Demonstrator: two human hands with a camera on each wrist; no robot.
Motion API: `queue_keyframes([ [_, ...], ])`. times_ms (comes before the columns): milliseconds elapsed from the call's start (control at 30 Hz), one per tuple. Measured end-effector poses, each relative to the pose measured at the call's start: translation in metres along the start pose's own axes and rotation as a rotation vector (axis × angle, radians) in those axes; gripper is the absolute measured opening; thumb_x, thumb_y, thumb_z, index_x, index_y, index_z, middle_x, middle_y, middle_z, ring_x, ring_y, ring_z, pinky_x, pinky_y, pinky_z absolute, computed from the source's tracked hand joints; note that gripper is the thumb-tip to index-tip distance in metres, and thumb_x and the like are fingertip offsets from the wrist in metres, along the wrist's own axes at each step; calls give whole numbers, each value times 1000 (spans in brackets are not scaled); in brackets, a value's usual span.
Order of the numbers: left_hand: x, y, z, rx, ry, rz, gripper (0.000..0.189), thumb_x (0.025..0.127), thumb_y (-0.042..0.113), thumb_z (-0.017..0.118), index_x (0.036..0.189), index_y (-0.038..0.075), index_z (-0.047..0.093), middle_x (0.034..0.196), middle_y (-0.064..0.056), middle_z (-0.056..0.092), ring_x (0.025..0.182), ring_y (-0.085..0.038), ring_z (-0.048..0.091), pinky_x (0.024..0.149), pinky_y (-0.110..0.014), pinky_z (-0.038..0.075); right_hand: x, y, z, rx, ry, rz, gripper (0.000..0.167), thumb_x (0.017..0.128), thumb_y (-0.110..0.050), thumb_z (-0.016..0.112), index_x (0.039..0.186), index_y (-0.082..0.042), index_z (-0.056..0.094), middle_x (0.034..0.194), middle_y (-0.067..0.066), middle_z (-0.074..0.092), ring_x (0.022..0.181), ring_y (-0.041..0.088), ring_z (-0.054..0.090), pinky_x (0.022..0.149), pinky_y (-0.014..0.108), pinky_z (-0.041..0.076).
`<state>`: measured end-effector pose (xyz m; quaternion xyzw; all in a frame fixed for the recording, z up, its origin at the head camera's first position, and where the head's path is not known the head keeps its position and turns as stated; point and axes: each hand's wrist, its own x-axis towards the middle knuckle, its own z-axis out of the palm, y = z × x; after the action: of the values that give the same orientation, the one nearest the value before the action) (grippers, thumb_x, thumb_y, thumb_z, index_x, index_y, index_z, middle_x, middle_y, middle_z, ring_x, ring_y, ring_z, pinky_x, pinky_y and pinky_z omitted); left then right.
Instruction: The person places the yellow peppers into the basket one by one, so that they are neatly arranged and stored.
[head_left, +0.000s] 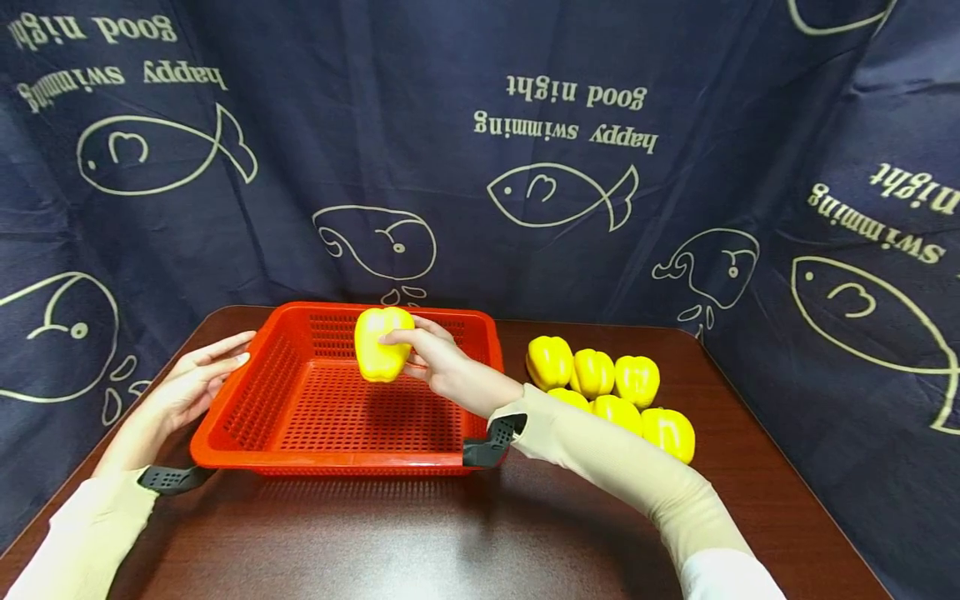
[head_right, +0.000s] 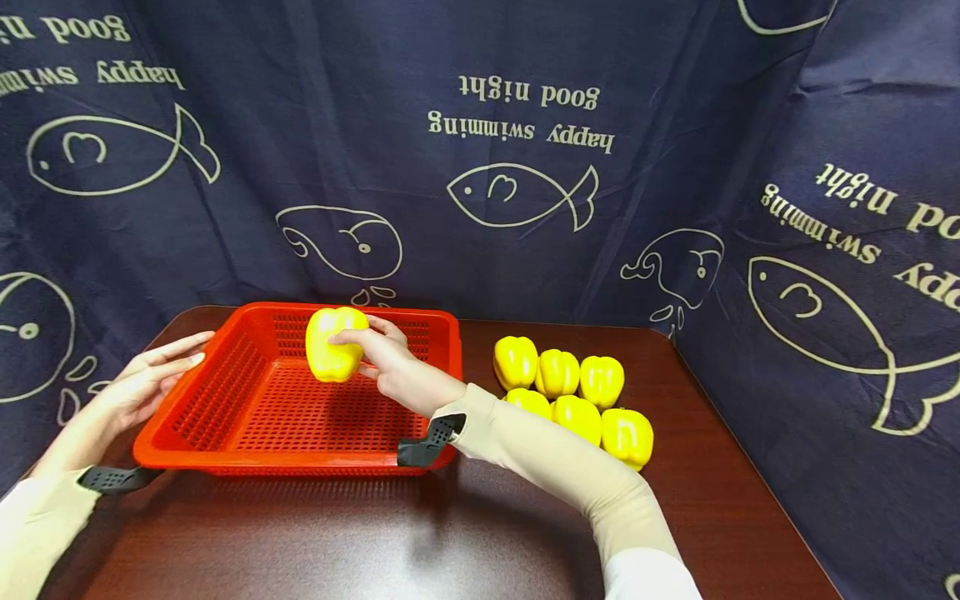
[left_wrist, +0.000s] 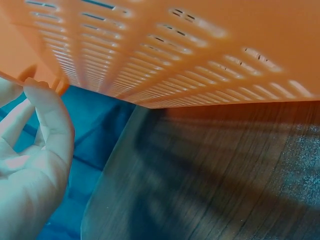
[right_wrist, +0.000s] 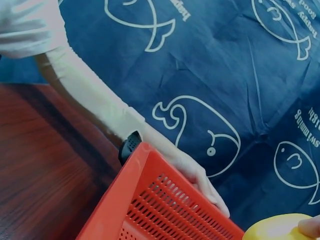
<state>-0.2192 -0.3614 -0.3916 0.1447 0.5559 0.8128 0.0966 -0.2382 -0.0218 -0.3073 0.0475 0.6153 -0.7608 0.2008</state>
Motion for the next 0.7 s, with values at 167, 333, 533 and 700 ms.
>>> queue_keyframes([
  [167,0,0,1,7,7,6,44,100,-6,39,126,20,63,115,7,69,91,-10,70,73,-24,58,8,3,13,14,11,19,54,78,-7,73,129,-17,57,122,8,64,108,30,65,98,42,51],
  [333,0,0,-1,11,25,4,44,99,-6,39,125,21,64,114,7,69,93,-10,70,76,-25,58,14,6,23,-16,6,39,53,77,-10,74,126,-20,59,117,5,65,102,27,66,91,37,54],
  [533,1,-1,-1,12,28,-5,44,100,-5,38,126,21,62,116,8,68,95,-12,70,77,-26,58,21,12,36,-16,11,46,51,75,-10,75,123,-20,60,114,3,65,102,27,65,95,39,51],
  [700,0,-1,-1,0,17,4,45,100,-6,37,126,21,62,117,8,68,96,-12,70,77,-26,58,30,20,48,-23,14,36,45,74,-10,76,116,-19,64,111,3,68,103,26,66,89,38,52],
])
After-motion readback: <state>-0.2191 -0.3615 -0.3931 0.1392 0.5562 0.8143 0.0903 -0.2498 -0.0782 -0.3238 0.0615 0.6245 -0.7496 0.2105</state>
